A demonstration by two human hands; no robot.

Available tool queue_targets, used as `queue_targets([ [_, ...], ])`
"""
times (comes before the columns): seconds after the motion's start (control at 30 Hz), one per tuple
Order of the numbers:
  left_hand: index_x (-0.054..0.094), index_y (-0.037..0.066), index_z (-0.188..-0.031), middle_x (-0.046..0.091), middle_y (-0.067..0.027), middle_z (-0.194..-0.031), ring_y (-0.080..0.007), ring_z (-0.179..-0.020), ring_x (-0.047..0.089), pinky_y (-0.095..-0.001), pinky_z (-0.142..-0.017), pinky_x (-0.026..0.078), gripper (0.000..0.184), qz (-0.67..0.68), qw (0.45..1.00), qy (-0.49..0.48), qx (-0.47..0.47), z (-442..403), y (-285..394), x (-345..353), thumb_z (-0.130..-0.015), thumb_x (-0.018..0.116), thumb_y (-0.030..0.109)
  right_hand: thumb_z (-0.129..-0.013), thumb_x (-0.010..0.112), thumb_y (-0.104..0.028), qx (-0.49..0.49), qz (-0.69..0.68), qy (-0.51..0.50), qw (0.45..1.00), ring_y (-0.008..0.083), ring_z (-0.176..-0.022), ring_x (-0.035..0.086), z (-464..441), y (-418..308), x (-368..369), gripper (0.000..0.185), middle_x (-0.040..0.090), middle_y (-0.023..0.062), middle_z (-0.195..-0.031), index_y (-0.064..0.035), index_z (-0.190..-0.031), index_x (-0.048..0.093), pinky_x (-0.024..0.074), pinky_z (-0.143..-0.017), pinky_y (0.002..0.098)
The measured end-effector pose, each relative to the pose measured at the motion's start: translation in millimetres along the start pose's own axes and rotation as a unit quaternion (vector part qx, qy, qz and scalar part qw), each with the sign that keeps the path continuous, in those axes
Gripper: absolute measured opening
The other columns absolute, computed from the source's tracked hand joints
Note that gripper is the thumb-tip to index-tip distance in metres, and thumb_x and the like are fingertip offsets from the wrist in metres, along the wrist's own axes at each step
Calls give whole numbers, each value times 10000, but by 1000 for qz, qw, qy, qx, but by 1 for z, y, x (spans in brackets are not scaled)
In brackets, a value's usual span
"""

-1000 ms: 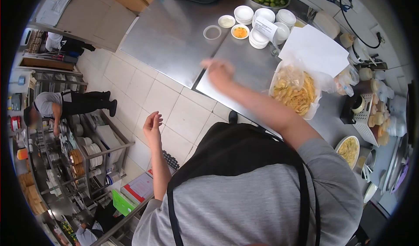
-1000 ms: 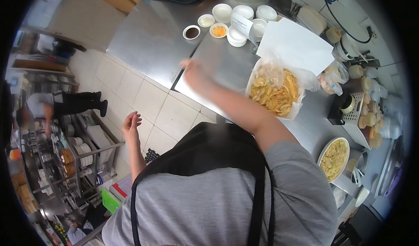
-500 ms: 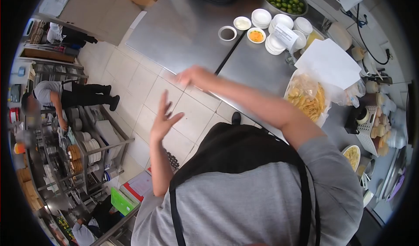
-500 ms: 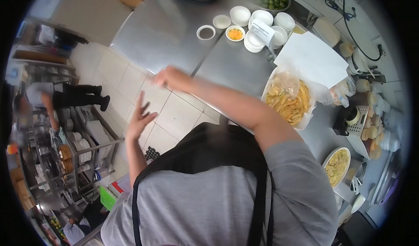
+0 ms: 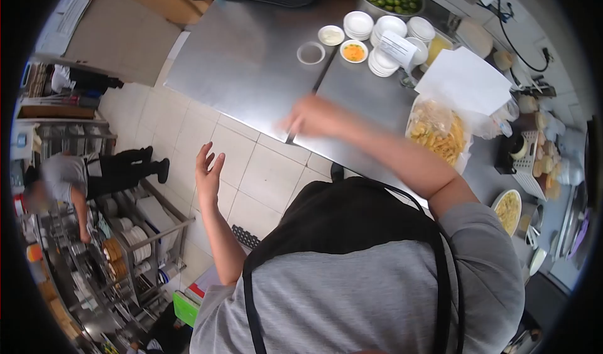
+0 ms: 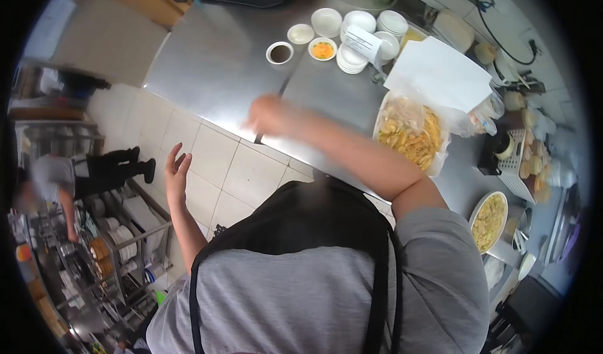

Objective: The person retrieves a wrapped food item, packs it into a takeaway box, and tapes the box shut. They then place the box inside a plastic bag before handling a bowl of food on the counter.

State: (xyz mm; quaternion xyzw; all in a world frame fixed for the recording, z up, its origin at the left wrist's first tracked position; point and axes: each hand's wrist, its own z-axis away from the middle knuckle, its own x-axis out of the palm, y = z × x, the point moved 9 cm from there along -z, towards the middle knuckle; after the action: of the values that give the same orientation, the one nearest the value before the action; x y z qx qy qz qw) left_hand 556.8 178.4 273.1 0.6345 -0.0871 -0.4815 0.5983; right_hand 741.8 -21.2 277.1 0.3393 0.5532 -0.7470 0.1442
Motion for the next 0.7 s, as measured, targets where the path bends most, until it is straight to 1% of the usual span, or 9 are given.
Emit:
queue_targets([
  [0.03,467,53,-1223,446,-112,-1272,-271,-1116,471,-356,-883,422,496,1,1000,-8,4,-3,2,6,-791,643,223,-758,488,-114,-95,-33,97,990,273,-552,521,-29,92,18,141,603,141,-759,-48,-820,595,436,-496,354],
  [0.13,487,46,-1198,466,-112,-1253,-259,-1094,488,-345,-866,432,455,-2,998,-54,18,-11,13,29,-799,635,208,-861,400,-107,142,219,56,964,211,-596,520,30,109,-60,203,601,113,-904,-41,-994,538,442,-497,338],
  [0.2,506,41,-1172,479,-112,-1239,-247,-1074,501,-329,-849,441,411,16,993,-109,38,-12,30,55,-808,626,191,-865,385,-89,259,288,284,877,174,-689,544,55,151,-57,258,586,72,-976,-35,-1075,526,457,-553,316],
  [0.27,511,38,-1163,488,-111,-1227,-244,-1064,506,-324,-843,444,397,14,991,-123,54,-16,40,72,-811,622,185,-815,478,-109,212,46,474,854,260,-819,602,67,139,-19,262,617,142,-829,-105,-1049,596,475,-678,357],
  [0.33,526,32,-1141,510,-108,-1191,-238,-1037,522,-316,-835,447,376,3,988,-136,71,-14,49,85,-810,622,183,-772,501,-70,252,-298,94,916,261,-819,593,60,87,51,261,620,139,-844,-77,-1014,600,466,-716,379],
  [0.37,526,32,-1141,510,-108,-1191,-238,-1037,522,-316,-835,447,376,5,987,-143,79,-16,53,90,-810,622,183,-736,532,-103,22,-163,-36,986,228,-792,586,54,51,71,249,628,128,-863,-73,-969,614,460,-720,403],
  [0.43,537,29,-1126,522,-106,-1172,-225,-1012,532,-312,-823,447,361,-9,986,-128,102,-21,56,89,-809,621,182,-638,538,-37,36,-49,41,997,210,-702,589,78,33,20,285,635,77,-737,-92,-882,674,464,-676,302],
  [0.6,545,30,-1119,537,-91,-1157,-209,-994,536,-301,-803,445,350,-12,984,-162,80,-23,58,96,-811,617,180,-702,531,-63,265,88,-14,960,218,-830,601,123,134,-68,144,636,81,-800,-97,-769,654,472,-680,351],
  [0.7,543,37,-1125,539,-87,-1156,-205,-996,536,-296,-798,443,357,-16,977,-199,74,-17,65,118,-806,622,176,-741,504,-95,356,371,259,818,227,-901,584,136,173,-65,146,633,80,-859,-124,-715,645,456,-722,414],
])
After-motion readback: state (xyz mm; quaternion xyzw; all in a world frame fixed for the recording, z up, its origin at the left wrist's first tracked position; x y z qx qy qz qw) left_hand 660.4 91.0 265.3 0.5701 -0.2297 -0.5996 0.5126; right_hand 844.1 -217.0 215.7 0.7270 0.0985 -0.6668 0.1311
